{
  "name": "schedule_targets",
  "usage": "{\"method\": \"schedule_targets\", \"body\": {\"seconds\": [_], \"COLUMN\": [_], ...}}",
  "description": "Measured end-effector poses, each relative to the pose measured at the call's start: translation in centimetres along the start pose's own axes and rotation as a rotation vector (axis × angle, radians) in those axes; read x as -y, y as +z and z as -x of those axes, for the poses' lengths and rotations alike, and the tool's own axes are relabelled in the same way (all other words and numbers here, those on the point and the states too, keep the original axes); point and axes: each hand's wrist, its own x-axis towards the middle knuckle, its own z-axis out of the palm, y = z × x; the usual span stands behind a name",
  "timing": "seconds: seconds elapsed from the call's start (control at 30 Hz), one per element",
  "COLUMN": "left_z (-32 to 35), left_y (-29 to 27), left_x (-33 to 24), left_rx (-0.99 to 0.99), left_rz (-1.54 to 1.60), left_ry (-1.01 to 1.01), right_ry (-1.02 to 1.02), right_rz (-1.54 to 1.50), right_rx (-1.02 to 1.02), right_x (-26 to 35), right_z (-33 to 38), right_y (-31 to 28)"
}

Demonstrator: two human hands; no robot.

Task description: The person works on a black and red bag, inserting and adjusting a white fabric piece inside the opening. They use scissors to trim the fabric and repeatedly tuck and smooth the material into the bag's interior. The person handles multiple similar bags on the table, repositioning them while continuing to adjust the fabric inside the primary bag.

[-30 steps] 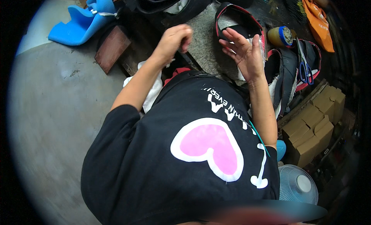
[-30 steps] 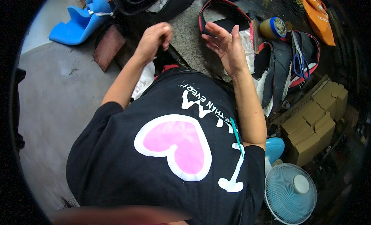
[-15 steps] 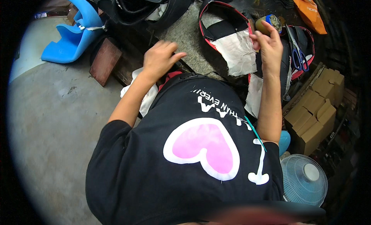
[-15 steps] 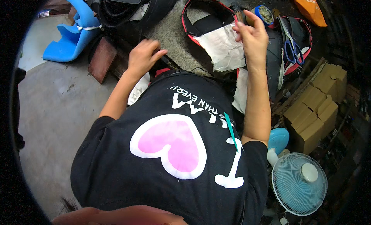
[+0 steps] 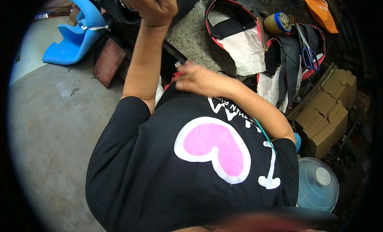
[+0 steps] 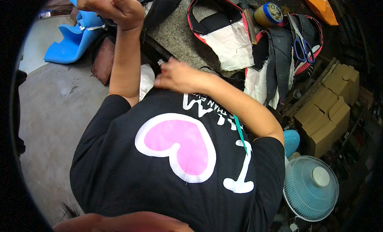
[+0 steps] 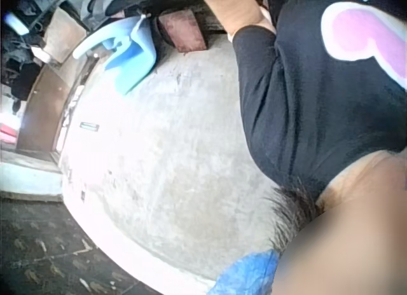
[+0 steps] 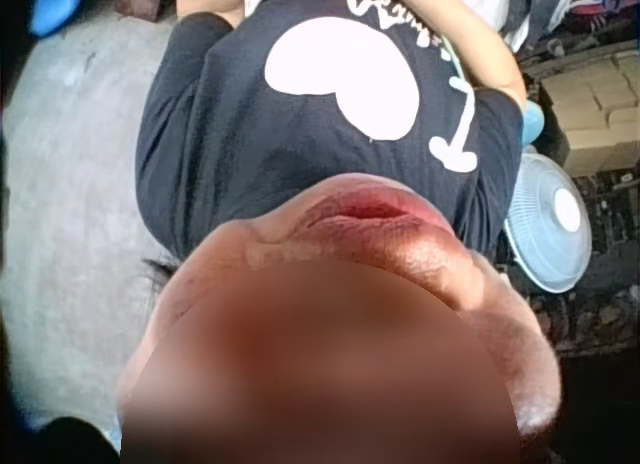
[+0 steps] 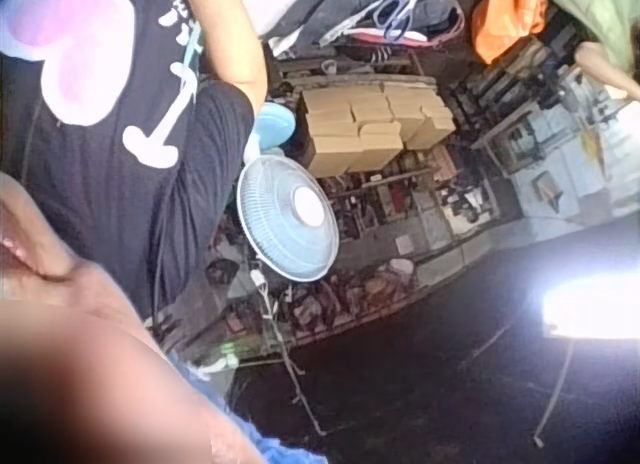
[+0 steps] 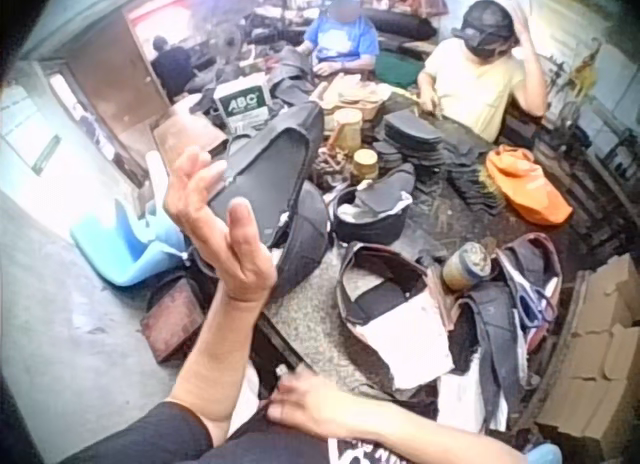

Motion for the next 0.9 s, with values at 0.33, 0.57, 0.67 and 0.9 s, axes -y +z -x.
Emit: {"method": "schedule_targets", "body": {"seconds": [0.33,0.57,0.67,0.9], "left_z": [9.0,15.7,16.7,17.3], "left_y": [-0.1,-1.6,-2.1,-1.8], "left_x": [-6.4,-7.7,-7.9,-8.4], "left_rx": [0.872,1.227,1.322,1.241], "left_rz": [0.798,0.547,0.481,0.4], "left_ry": [-0.418,-0.537,-0.532,-0.484], "right_ry": [0.297,0.409,0.448,0.237], "right_rz": [0.428,0.743,0.726,0.907], "right_rx": [0.021,-0.061,-0.081,-0.227], "right_x": [-0.5,-4.4,-4.6,-4.3], "right_z": [2.7,4.9,5.0,5.5], "right_y": [-9.9,-9.7,-9.6,-7.4]}}
